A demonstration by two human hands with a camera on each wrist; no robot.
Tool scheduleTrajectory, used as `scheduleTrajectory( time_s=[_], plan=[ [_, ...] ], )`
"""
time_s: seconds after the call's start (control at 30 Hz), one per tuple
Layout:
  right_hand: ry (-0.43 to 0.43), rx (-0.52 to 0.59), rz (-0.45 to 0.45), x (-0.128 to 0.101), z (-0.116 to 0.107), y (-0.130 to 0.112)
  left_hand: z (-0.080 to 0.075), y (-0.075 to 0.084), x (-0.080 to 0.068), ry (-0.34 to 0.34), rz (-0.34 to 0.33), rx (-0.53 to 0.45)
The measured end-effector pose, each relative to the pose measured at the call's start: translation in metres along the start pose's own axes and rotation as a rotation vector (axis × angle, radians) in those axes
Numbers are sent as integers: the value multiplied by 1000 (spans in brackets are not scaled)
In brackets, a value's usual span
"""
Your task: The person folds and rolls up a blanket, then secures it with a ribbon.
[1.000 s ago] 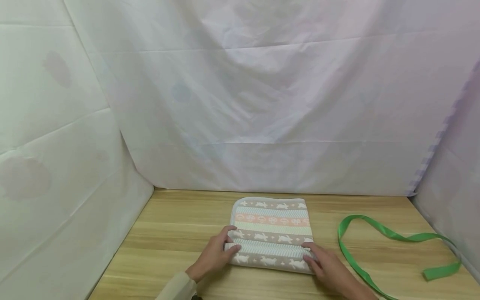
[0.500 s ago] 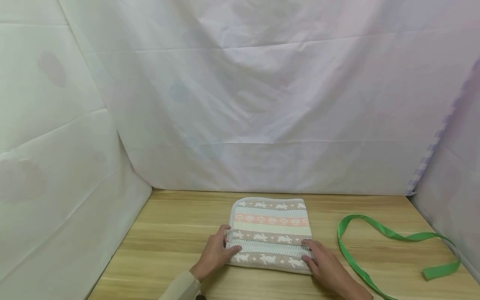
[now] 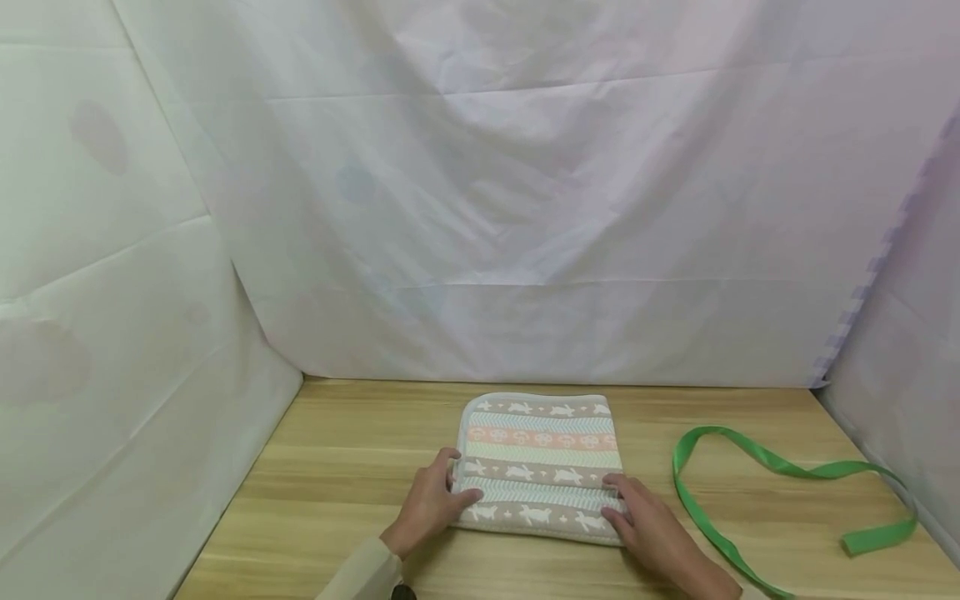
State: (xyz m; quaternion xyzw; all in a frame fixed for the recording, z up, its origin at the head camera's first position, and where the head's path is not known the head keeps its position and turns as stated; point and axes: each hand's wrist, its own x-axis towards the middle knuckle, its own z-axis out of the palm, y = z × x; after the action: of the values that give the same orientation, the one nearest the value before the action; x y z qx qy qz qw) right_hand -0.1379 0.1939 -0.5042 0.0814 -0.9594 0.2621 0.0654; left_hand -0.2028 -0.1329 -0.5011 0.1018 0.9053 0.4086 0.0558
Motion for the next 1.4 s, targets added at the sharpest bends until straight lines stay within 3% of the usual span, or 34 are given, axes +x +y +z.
scheduleTrajectory(
  time_s=[0.53, 0.73, 0.9, 1.0, 1.2, 1.4],
  plan=[
    [24, -63, -9, 1, -1, -6, 0, 3, -3, 22, 69, 22],
    [59, -122, -48, 1, 0, -7, 2, 4, -5, 69, 87, 99],
    [156, -208, -217, 1, 2, -5, 7, 6, -6, 220, 268, 258],
    [183, -246, -343, 0, 3, -5, 11, 8, -8, 276, 372, 320],
    [161, -262, -436, -6, 1, -7, 14, 10, -12, 268, 518, 365],
    [231, -241, -504, -9, -1, -5, 10, 8, -19, 237, 627, 380]
  ],
)
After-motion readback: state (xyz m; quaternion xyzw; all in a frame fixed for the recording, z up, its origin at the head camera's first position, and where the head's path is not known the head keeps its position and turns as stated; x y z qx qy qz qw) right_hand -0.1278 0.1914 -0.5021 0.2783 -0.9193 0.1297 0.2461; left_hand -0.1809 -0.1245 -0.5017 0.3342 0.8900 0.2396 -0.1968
